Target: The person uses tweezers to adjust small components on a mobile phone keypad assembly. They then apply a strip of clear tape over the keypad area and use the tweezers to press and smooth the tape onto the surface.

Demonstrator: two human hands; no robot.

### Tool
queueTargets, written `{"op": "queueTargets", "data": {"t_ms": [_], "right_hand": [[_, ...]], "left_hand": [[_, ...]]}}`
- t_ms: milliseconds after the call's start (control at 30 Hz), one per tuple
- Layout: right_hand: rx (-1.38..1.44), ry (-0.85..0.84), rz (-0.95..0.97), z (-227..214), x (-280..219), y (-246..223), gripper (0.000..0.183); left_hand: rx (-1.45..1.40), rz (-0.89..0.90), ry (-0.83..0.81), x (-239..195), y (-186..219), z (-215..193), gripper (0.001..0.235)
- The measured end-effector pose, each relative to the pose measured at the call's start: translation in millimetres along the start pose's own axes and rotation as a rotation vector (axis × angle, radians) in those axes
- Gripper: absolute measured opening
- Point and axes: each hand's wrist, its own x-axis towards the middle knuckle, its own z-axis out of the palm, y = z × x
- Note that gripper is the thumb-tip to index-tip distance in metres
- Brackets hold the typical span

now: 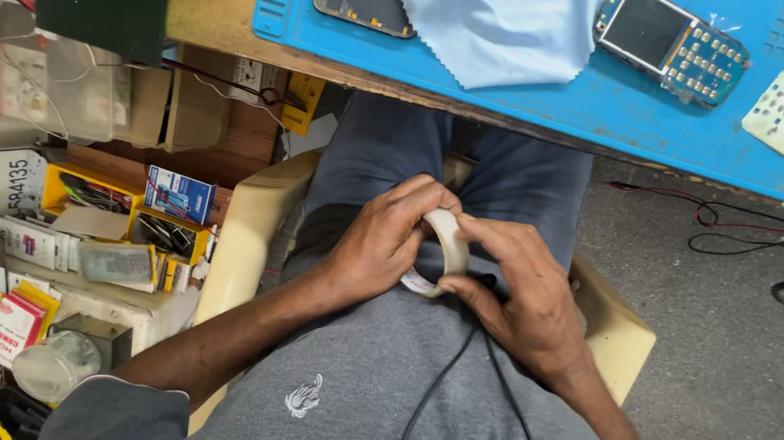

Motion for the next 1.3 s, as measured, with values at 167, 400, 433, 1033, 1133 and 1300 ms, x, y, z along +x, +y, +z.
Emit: {"op": "queueTargets", "data": {"t_ms": [167,400,433,1033,1133,1300], "right_hand": [[-0.011,0.020,-0.055,-7.1,2.3,-9.8,0.064],[0.086,-0.043,0.008,4.7,-7.6,-1.8,0.060],[0.098,-0.086,0.047,7.0,-10.3,1.0,0.058],[0.036,-0.090,-0.060,-0.4,2.4,-8.5,0.066],[0.005,-0.117,-0.070,-0.8,2.9,-7.7,0.069],[-0.002,-0.118,-0.083,-2.5,3.4,-8.2,0.067]], "left_hand": [[0.111,0.219,0.107,-2.4,-5.0,5.0,0.039],[-0.014,-0.081,0.028,-2.7,1.5,4.6,0.034],[-0.020,-0.104,0.036,-4.7,1.2,4.9,0.033],[0.047,-0.194,0.007,4.0,16.0,4.0,0.023],[0.067,-0.130,0.010,3.7,14.7,3.7,0.024],[0.068,-0.145,-0.014,1.6,11.5,3.5,0.025]]}}
